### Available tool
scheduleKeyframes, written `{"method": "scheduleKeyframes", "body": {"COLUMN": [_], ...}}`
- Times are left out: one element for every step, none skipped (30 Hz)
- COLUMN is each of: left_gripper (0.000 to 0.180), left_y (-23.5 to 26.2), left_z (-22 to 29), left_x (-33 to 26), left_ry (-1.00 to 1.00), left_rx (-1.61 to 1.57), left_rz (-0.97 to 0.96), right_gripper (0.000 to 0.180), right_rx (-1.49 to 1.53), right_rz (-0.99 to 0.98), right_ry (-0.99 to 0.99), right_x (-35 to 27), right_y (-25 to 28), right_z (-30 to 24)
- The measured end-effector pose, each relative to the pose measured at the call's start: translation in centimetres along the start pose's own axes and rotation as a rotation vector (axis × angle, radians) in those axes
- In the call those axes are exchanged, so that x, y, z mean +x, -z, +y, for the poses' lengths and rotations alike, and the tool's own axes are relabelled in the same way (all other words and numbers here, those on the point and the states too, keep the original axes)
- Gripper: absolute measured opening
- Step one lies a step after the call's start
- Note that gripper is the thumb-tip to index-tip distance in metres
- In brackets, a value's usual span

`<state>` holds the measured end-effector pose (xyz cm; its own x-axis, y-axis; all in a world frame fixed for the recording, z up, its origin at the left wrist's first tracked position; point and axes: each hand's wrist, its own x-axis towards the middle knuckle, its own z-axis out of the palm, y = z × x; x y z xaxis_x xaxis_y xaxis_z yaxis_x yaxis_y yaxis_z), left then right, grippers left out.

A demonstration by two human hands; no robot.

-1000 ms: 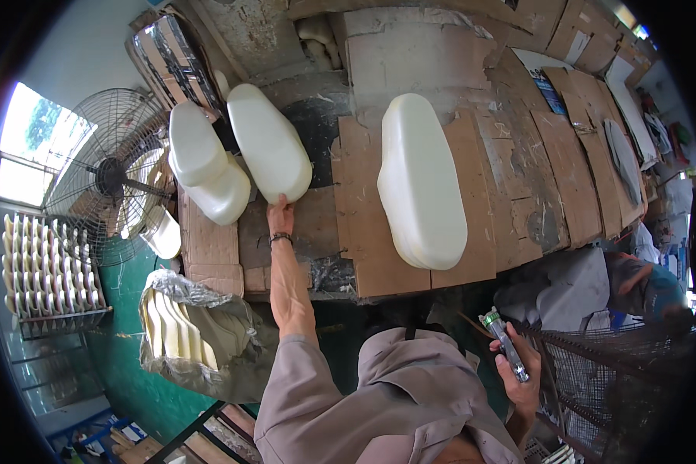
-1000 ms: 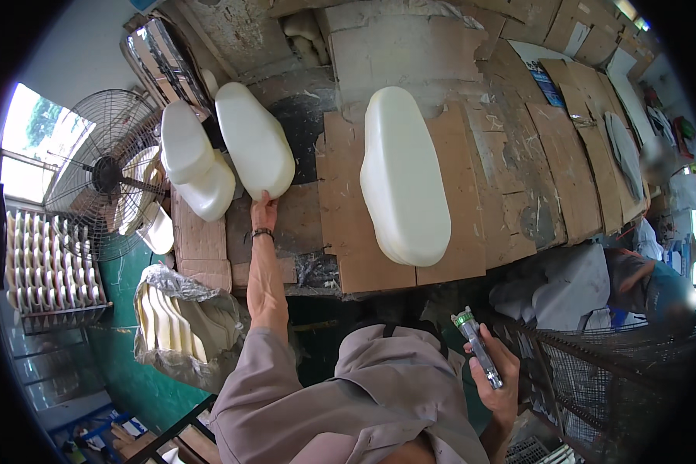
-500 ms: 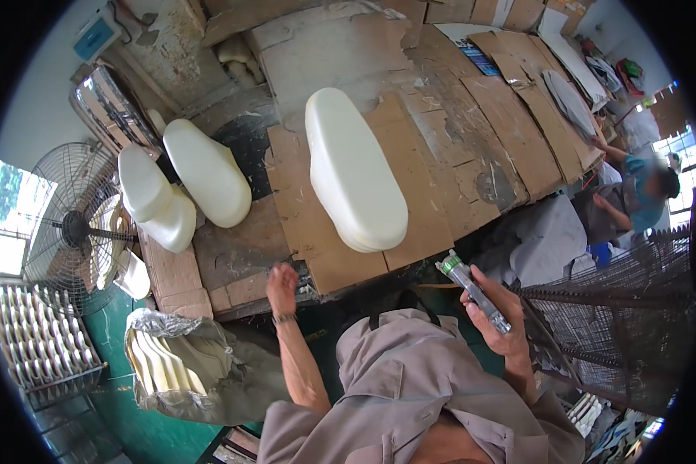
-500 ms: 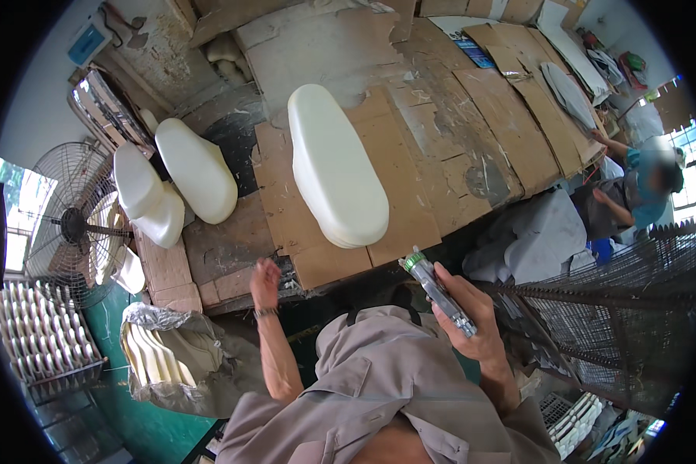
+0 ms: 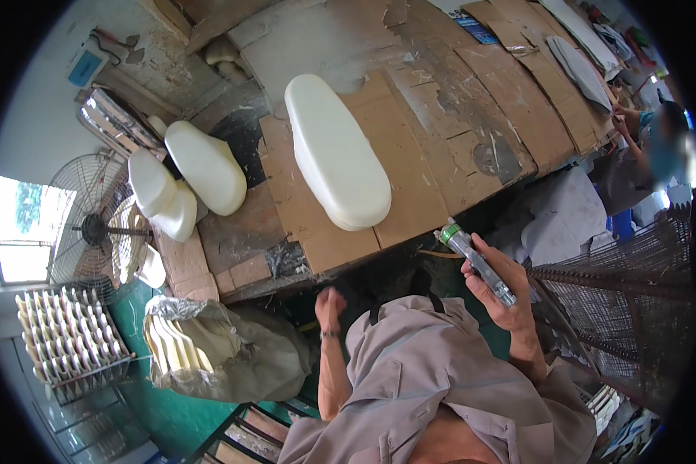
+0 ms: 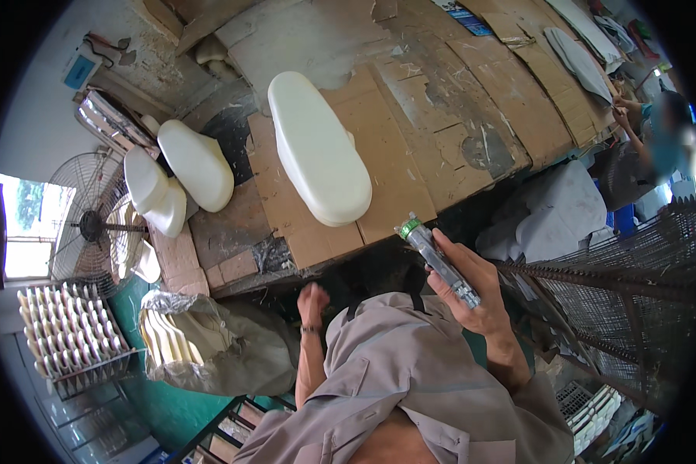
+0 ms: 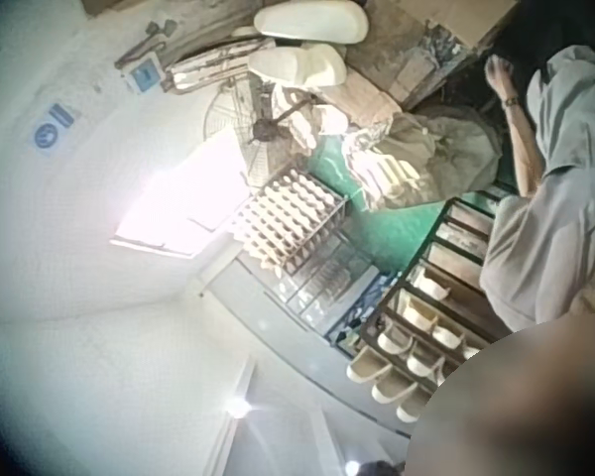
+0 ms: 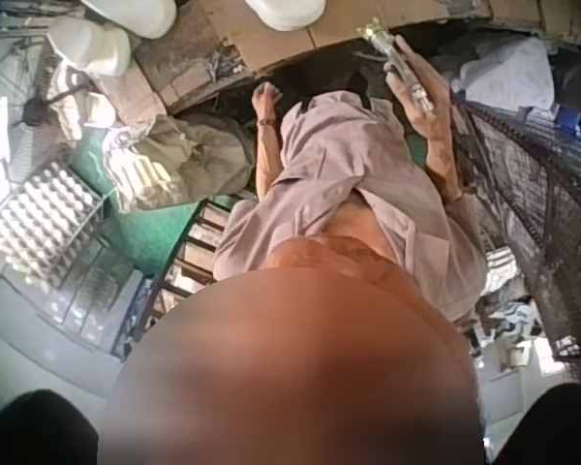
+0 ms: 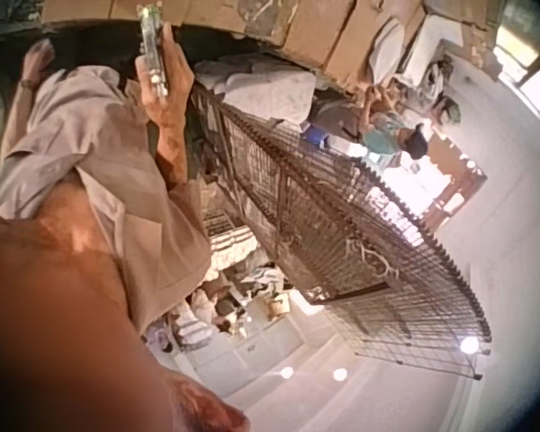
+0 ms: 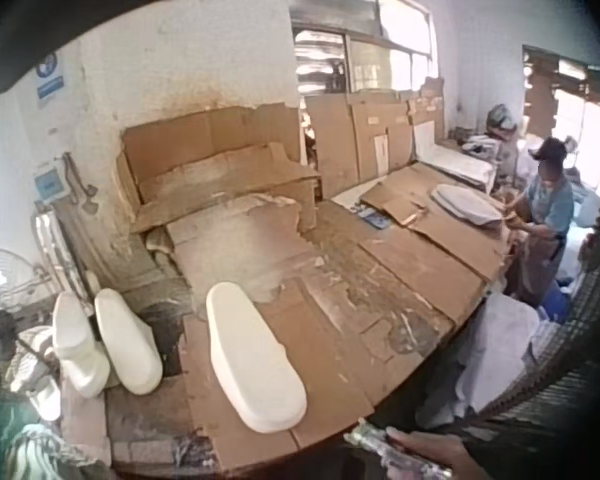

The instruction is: The recorder uses a spray gun to apply adhesive to foam components and organizes them.

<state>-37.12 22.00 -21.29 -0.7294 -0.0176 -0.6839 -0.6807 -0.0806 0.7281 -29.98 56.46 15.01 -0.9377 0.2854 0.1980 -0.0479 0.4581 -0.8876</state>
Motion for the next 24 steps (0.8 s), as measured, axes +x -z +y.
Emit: {"method": "scheduleKeyframes", "body": {"left_gripper": [0.031,0.046,0.068,0.076,0.083,0.089,0.095,0.095,0.097,0.099,0.099,0.099,0.099,0.099,0.098,0.096,0.096,0.095,0.093,0.093,0.091,0.089,0.089,0.085], "left_y": [-1.9,-5.4,-7.2,-9.9,-12.4,-13.6,-14.7,-15.1,-15.6,-15.8,-15.7,-15.8,-15.8,-16.0,-15.9,-15.8,-15.7,-15.7,-15.8,-16.0,-16.3,-16.6,-16.8,-17.2], "left_z": [3.1,6.9,9.4,11.7,13.8,15.7,16.6,16.8,16.9,17.1,17.3,17.1,16.9,16.8,16.8,16.8,16.8,16.8,16.9,17.0,17.3,17.5,17.6,17.6], "left_x": [0.4,0.4,1.6,2.3,2.8,3.7,4.5,4.5,4.7,4.9,5.0,4.7,4.5,4.4,4.5,4.6,4.8,4.8,4.9,5.2,5.4,5.6,5.6,5.7], "left_ry": [-0.107,-0.155,-0.203,-0.244,-0.287,-0.284,-0.278,-0.287,-0.266,-0.245,-0.254,-0.273,-0.292,-0.292,-0.287,-0.282,-0.286,-0.286,-0.285,-0.287,-0.286,-0.284,-0.283,-0.285], "left_rx": [-0.044,-0.015,0.017,0.029,0.041,0.112,0.184,0.176,0.201,0.226,0.222,0.205,0.187,0.190,0.173,0.156,0.151,0.143,0.134,0.128,0.120,0.112,0.104,-0.018], "left_rz": [-0.030,-0.031,-0.015,0.015,0.040,0.052,0.050,0.056,0.077,0.099,0.104,0.101,0.099,0.096,0.085,0.075,0.083,0.095,0.108,0.115,0.138,0.161,0.169,0.130], "right_gripper": [0.049,0.049,0.050,0.049,0.049,0.049,0.049,0.049,0.049,0.049,0.049,0.048,0.048,0.048,0.047,0.047,0.047,0.046,0.046,0.046,0.046,0.046,0.046,0.045], "right_rx": [0.031,0.035,0.055,0.057,0.060,0.073,0.076,0.069,0.070,0.069,0.068,0.085,0.084,0.080,0.080,0.084,0.077,0.070,0.072,0.067,0.061,0.062,0.074,0.084], "right_rz": [-0.023,-0.025,-0.038,-0.027,-0.028,-0.031,-0.024,-0.029,-0.025,-0.020,-0.016,-0.004,0.001,0.002,-0.006,-0.011,-0.021,-0.032,-0.039,-0.041,-0.045,-0.055,-0.052,-0.045], "right_ry": [0.007,0.000,0.007,0.006,0.012,-0.004,-0.022,-0.015,-0.005,-0.012,-0.019,-0.044,-0.046,-0.053,-0.051,-0.044,-0.032,-0.020,-0.014,-0.010,-0.008,-0.003,-0.014,-0.027], "right_x": [-0.3,-0.6,-0.8,-1.2,-1.7,-2.0,-2.3,-2.6,-2.9,-3.2,-3.2,-3.4,-3.5,-3.6,-3.4,-3.3,-3.3,-3.3,-3.2,-3.1,-3.1,-3.0,-3.0,-3.0], "right_y": [0.0,0.3,0.3,0.4,0.6,0.5,0.8,0.9,1.1,1.1,1.2,1.2,1.2,1.1,1.1,1.0,0.9,0.8,0.8,0.7,0.7,0.5,0.2,0.0], "right_z": [0.0,0.1,0.0,-0.1,-0.1,0.0,0.1,0.3,0.3,0.3,0.3,0.3,0.5,0.7,0.8,0.8,0.7,0.6,0.5,0.4,0.3,0.2,0.2,0.2]}}
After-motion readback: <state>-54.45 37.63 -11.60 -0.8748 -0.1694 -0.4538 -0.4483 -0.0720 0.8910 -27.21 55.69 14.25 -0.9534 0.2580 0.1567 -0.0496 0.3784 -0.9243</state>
